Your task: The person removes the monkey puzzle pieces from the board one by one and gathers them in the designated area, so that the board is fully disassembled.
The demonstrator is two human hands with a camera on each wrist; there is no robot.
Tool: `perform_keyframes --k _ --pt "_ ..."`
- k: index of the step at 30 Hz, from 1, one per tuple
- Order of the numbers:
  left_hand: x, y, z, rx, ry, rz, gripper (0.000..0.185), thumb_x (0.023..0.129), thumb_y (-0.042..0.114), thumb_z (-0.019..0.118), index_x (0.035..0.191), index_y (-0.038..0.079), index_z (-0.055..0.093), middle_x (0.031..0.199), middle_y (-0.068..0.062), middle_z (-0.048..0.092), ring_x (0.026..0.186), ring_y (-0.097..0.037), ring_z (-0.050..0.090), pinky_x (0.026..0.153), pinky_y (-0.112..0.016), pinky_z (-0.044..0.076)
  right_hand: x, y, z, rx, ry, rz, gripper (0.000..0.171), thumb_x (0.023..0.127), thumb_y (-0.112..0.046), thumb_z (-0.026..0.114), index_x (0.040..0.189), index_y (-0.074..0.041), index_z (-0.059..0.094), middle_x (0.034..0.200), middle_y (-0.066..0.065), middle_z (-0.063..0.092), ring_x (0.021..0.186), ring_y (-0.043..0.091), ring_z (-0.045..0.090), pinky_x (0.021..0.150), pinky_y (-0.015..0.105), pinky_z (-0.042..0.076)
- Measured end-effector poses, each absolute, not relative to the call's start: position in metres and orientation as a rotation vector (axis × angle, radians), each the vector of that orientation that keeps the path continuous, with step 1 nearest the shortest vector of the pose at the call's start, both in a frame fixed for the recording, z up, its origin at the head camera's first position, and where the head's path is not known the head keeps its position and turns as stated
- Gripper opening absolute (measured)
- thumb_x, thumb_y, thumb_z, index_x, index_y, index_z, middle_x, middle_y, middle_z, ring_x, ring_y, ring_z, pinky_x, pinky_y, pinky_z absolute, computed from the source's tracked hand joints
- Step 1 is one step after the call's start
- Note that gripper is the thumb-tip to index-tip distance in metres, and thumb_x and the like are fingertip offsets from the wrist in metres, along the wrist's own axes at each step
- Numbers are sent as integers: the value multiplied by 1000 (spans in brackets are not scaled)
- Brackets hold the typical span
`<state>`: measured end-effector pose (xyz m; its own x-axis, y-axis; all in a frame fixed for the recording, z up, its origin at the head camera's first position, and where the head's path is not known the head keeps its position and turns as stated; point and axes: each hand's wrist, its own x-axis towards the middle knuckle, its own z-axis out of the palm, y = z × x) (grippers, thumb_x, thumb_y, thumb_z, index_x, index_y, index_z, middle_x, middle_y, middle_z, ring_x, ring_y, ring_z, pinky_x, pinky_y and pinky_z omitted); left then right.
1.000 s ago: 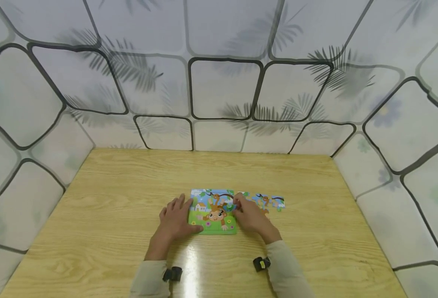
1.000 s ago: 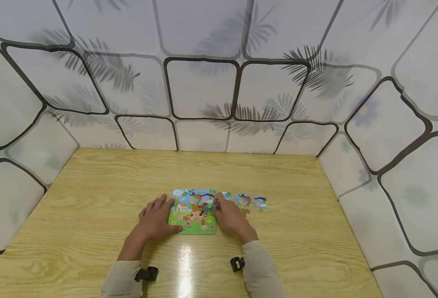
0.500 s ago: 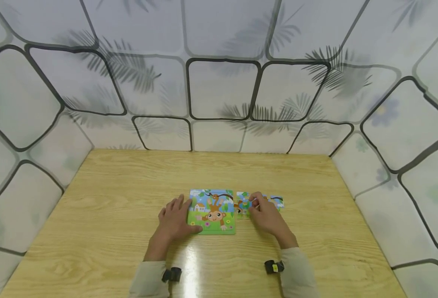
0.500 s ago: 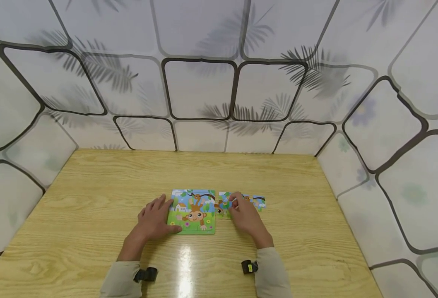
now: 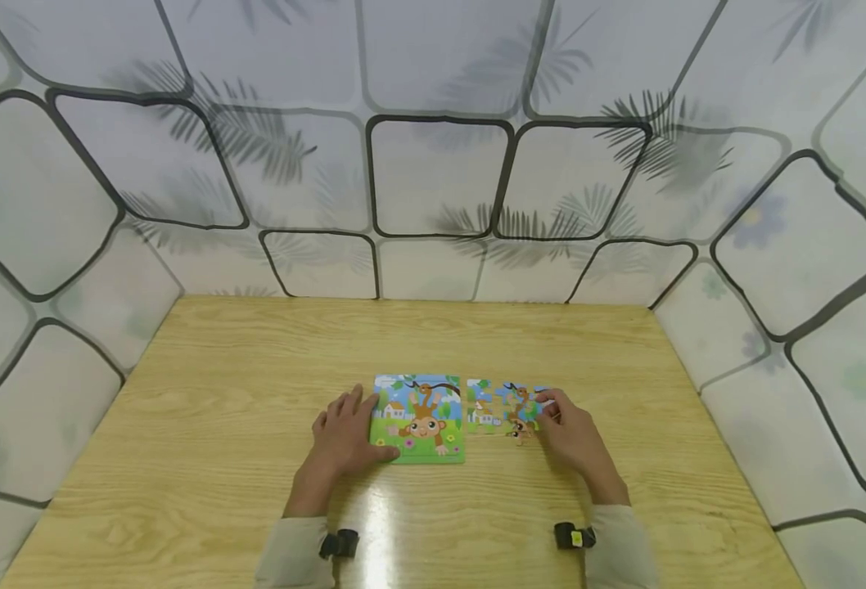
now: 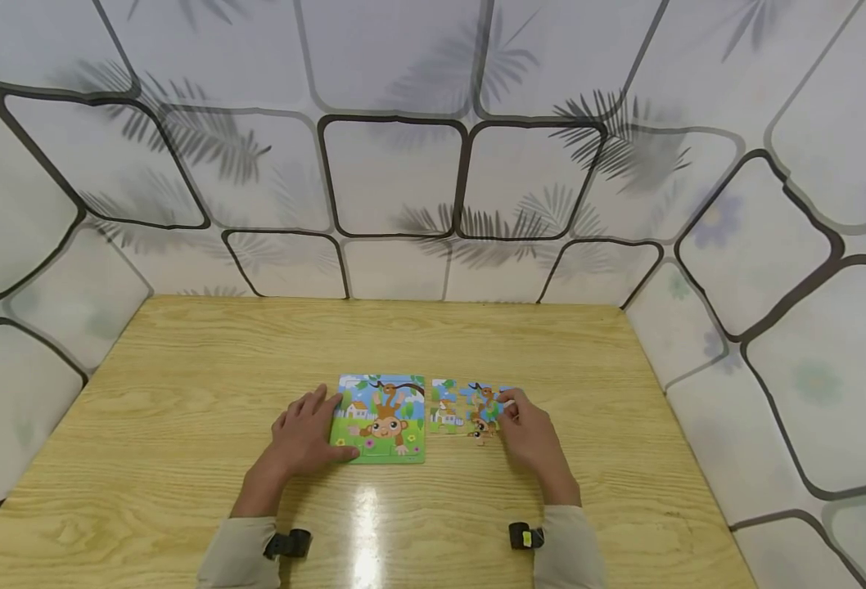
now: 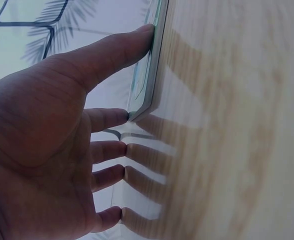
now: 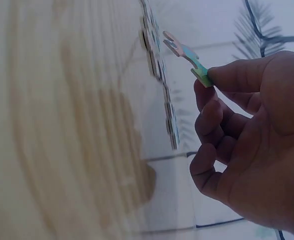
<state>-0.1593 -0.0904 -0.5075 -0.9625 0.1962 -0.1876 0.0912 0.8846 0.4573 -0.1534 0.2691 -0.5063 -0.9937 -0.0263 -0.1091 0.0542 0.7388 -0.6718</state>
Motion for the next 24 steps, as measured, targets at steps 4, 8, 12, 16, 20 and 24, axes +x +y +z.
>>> perform_keyframes --k 4,8,12,16,20,24 --pt "-160 -90 -507 218 2822 669 95 73 52 77 149 11 38 159 -18 23 144 -43 23 109 -67 22 -149 280 -507 79 2836 -1057 27 99 -16 48 125 -9 52 97 6 57 74 14 51 61 27 41" --pt "-160 -90 -507 222 2825 665 95 74 53 77 149 10 37 159 -18 23 144 -43 23 109 -67 23 -146 288 -510 132 2857 -1010 27 98 -16 50 124 -9 52 97 6 58 80 15 56 64 27 42" --pt "-159 -90 -508 222 2835 668 96 73 53 77 149 10 37 159 -18 24 143 -44 23 108 -68 23 -144 291 -511 174 2867 -969 28 97 -16 50 124 -9 53 97 5 59 81 16 56 66 28 41" --pt "-158 -90 -510 222 2837 677 95 73 52 78 148 10 38 159 -19 24 143 -45 24 108 -68 23 -144 293 -512 199 2863 -935 30 97 -16 50 126 -9 53 97 5 60 76 15 53 66 28 40" --pt "-158 -90 -511 228 2837 668 95 73 53 77 148 10 38 159 -19 24 143 -44 24 108 -68 23 -143 294 -511 219 2854 -920 31 96 -15 50 126 -8 53 97 6 60 74 15 51 65 28 40" --pt "-158 -90 -511 231 2843 661 95 73 53 77 148 10 38 158 -19 24 143 -44 24 107 -68 24 -143 295 -511 194 2862 -897 34 94 -13 51 126 -6 54 95 7 61 74 15 52 65 29 41"
